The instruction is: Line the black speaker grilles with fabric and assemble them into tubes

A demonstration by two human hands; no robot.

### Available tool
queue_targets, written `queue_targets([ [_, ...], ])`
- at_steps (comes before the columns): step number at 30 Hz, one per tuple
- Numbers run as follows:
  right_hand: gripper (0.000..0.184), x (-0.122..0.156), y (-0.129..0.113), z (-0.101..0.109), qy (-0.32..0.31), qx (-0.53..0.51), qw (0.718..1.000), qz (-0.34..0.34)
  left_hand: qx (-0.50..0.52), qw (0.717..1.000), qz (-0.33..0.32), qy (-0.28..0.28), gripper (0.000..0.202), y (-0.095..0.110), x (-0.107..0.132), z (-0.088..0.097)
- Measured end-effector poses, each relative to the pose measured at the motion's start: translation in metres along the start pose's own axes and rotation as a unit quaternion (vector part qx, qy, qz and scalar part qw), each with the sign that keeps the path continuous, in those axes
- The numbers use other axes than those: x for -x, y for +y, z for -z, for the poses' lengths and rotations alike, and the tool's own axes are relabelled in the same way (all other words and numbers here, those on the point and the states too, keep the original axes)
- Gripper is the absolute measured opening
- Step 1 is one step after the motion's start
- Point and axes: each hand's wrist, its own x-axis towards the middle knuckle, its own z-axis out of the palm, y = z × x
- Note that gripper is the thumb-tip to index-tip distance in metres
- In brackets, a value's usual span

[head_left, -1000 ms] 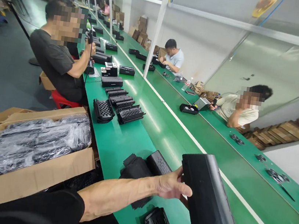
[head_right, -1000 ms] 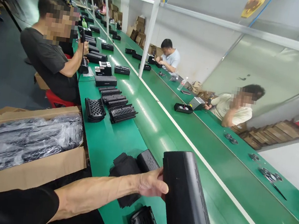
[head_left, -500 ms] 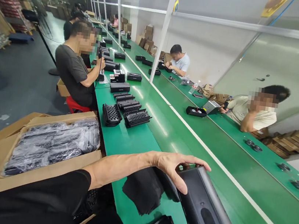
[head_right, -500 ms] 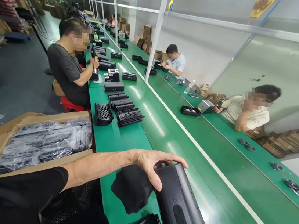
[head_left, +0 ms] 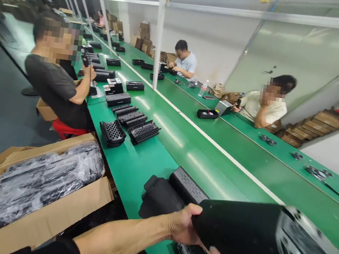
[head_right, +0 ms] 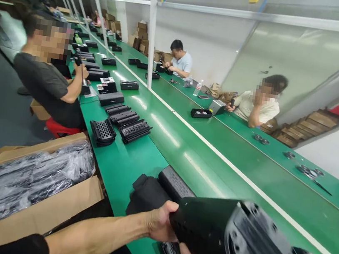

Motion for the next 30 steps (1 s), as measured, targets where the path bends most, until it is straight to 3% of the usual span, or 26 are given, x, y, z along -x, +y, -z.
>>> queue_targets([
  [2, 0.103, 0.001, -0.002, 0.004, 0.013, 0.045, 0.999, 0.007, -0.089, 0.995, -0.011, 0.050, 0.086, 0.010, 0.012, 0.003],
  [4, 0.105, 0.003, -0.005, 0.015, 0.027, 0.104, 0.993, 0.057, -0.168, 0.979, -0.061, 0.097, 0.097, 0.038, 0.028, -0.001],
  [7, 0.090, 0.003, -0.008, 0.025, 0.020, 0.270, 0.941, 0.205, -0.308, 0.945, -0.099, 0.058, 0.115, 0.076, 0.045, -0.015],
  [10, 0.078, 0.001, -0.004, 0.024, -0.015, 0.383, 0.880, 0.281, -0.438, 0.894, -0.080, 0.055, 0.111, 0.082, 0.050, -0.025],
  [12, 0.077, 0.001, 0.005, 0.026, -0.049, 0.382, 0.879, 0.280, -0.453, 0.884, -0.087, 0.075, 0.100, 0.073, 0.050, -0.022],
  [15, 0.094, 0.006, 0.026, 0.038, -0.047, 0.287, 0.938, 0.192, -0.398, 0.907, -0.102, 0.089, 0.092, 0.061, 0.053, -0.007],
  [18, 0.103, 0.020, 0.036, 0.046, -0.050, 0.112, 0.992, -0.001, -0.350, 0.929, -0.094, 0.076, 0.092, 0.061, 0.057, 0.004],
  [20, 0.095, 0.032, 0.030, 0.044, -0.048, 0.020, 0.995, -0.088, -0.359, 0.930, -0.063, 0.053, 0.102, 0.066, 0.060, 0.004],
  [23, 0.090, 0.045, 0.016, 0.034, -0.001, -0.028, 0.993, -0.118, -0.417, 0.908, -0.019, 0.041, 0.112, 0.075, 0.064, -0.005],
  [26, 0.086, 0.050, 0.015, 0.027, 0.021, -0.039, 0.992, -0.114, -0.444, 0.894, -0.028, 0.061, 0.097, 0.075, 0.063, -0.014],
  [30, 0.091, 0.047, 0.041, 0.029, 0.033, -0.070, 0.985, -0.155, -0.411, 0.905, -0.038, 0.100, 0.085, 0.061, 0.051, -0.016],
])
